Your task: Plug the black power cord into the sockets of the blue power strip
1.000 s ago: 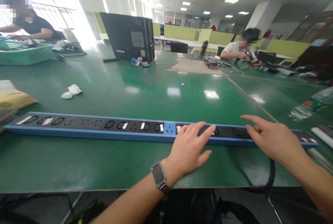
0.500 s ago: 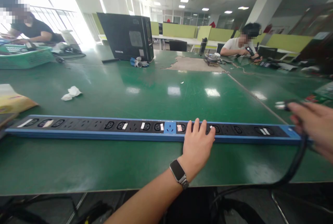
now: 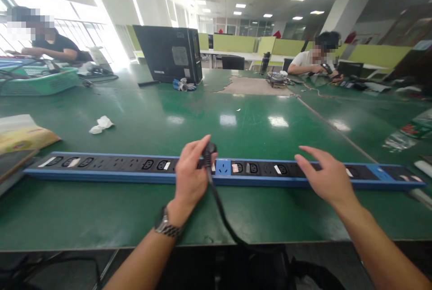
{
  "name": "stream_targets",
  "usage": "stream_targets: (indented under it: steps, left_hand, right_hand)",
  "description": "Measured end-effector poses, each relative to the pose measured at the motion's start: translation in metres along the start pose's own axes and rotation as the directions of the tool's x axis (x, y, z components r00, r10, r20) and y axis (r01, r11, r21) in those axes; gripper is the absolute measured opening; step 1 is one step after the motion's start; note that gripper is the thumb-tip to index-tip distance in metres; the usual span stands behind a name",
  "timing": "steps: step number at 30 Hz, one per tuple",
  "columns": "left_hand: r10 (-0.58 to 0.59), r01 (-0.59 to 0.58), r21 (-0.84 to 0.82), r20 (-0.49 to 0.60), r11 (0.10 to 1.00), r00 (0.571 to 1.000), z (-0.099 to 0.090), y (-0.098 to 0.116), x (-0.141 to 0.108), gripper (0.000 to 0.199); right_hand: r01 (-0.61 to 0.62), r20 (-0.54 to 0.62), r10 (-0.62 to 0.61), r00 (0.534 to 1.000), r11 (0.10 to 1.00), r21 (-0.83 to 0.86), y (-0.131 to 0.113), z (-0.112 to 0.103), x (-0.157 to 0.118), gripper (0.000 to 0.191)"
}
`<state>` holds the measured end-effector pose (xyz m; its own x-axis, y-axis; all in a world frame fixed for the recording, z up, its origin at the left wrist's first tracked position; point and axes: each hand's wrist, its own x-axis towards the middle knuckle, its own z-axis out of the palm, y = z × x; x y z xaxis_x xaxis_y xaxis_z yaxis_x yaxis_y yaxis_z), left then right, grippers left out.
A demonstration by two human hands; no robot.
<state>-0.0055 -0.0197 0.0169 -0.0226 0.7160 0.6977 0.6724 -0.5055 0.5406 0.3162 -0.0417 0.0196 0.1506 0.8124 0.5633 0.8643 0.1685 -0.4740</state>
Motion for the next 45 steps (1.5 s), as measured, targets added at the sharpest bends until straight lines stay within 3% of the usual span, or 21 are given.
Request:
stream_targets:
  steps: [2, 4, 8, 10, 16, 23, 25, 29, 30, 32, 35, 40, 45]
  left_hand:
    - [-0.122, 0.126, 0.054, -0.068, 0.991, 0.990, -0.029, -0.027, -0.001, 0.045]
    - [-0.215, 0.226, 0.108, -0.110, 0.968, 0.970, -0.054, -0.049, -0.006, 0.046]
    - [-0.206, 0.188, 0.166, 0.099, 0.968, 0.974, -0.080, -0.072, -0.016, 0.035]
    - [-0.162, 0.127, 0.182, 0.192, 0.975, 0.968, -0.083, -0.075, -0.017, 0.034]
    - [-0.073, 0.006, 0.210, 0.309, 0.978, 0.948, -0.082, -0.075, 0.002, 0.038]
    - [-0.055, -0.016, 0.212, 0.325, 0.977, 0.944, -0.087, -0.078, 0.000, 0.035]
    - [-0.054, -0.004, 0.200, 0.286, 0.980, 0.957, -0.085, -0.073, -0.004, 0.034]
    - [-0.128, 0.128, 0.164, -0.010, 0.978, 0.992, -0.071, -0.048, -0.006, 0.032]
    - [-0.117, 0.120, 0.148, -0.025, 0.982, 0.993, -0.064, -0.040, -0.005, 0.032]
    - [-0.048, 0.038, 0.112, 0.081, 0.993, 0.996, -0.048, -0.027, -0.003, 0.031]
    - [0.023, -0.036, 0.044, 0.255, 0.998, 0.967, -0.023, -0.016, -0.001, 0.029]
    - [0.026, -0.035, 0.020, 0.341, 0.999, 0.940, 0.001, -0.013, -0.003, 0.029]
    - [0.072, -0.110, 0.078, 0.383, 0.991, 0.921, 0.005, -0.011, -0.007, 0.023]
  right_hand:
    - [0.079, 0.031, -0.074, 0.997, 0.976, -0.203, 0.024, 0.017, -0.007, 0.043]
    - [0.101, 0.018, -0.100, 0.995, 0.948, -0.303, 0.039, 0.030, -0.013, 0.039]
    - [0.128, -0.022, -0.145, 0.989, 0.926, -0.356, 0.043, 0.036, -0.018, 0.036]
    - [0.146, -0.028, -0.167, 0.986, 0.925, -0.352, 0.042, 0.035, -0.018, 0.035]
    - [0.152, -0.054, -0.182, 0.982, 0.922, -0.357, 0.044, 0.035, -0.017, 0.035]
    - [0.170, -0.064, -0.207, 0.976, 0.915, -0.365, 0.044, 0.036, -0.017, 0.034]
    - [0.169, -0.078, -0.212, 0.974, 0.913, -0.370, 0.043, 0.036, -0.017, 0.034]
    - [0.167, -0.078, -0.209, 0.975, 0.914, -0.370, 0.043, 0.037, -0.017, 0.033]
    - [0.166, -0.078, -0.208, 0.975, 0.916, -0.365, 0.044, 0.037, -0.018, 0.033]
    - [0.163, -0.082, -0.205, 0.975, 0.920, -0.356, 0.044, 0.037, -0.018, 0.032]
    - [0.168, -0.079, -0.209, 0.975, 0.920, -0.355, 0.044, 0.037, -0.018, 0.032]
    - [0.192, -0.104, -0.240, 0.965, 0.921, -0.337, 0.047, 0.039, -0.017, 0.029]
    - [0.199, -0.139, -0.258, 0.956, 0.920, -0.338, 0.049, 0.041, -0.017, 0.028]
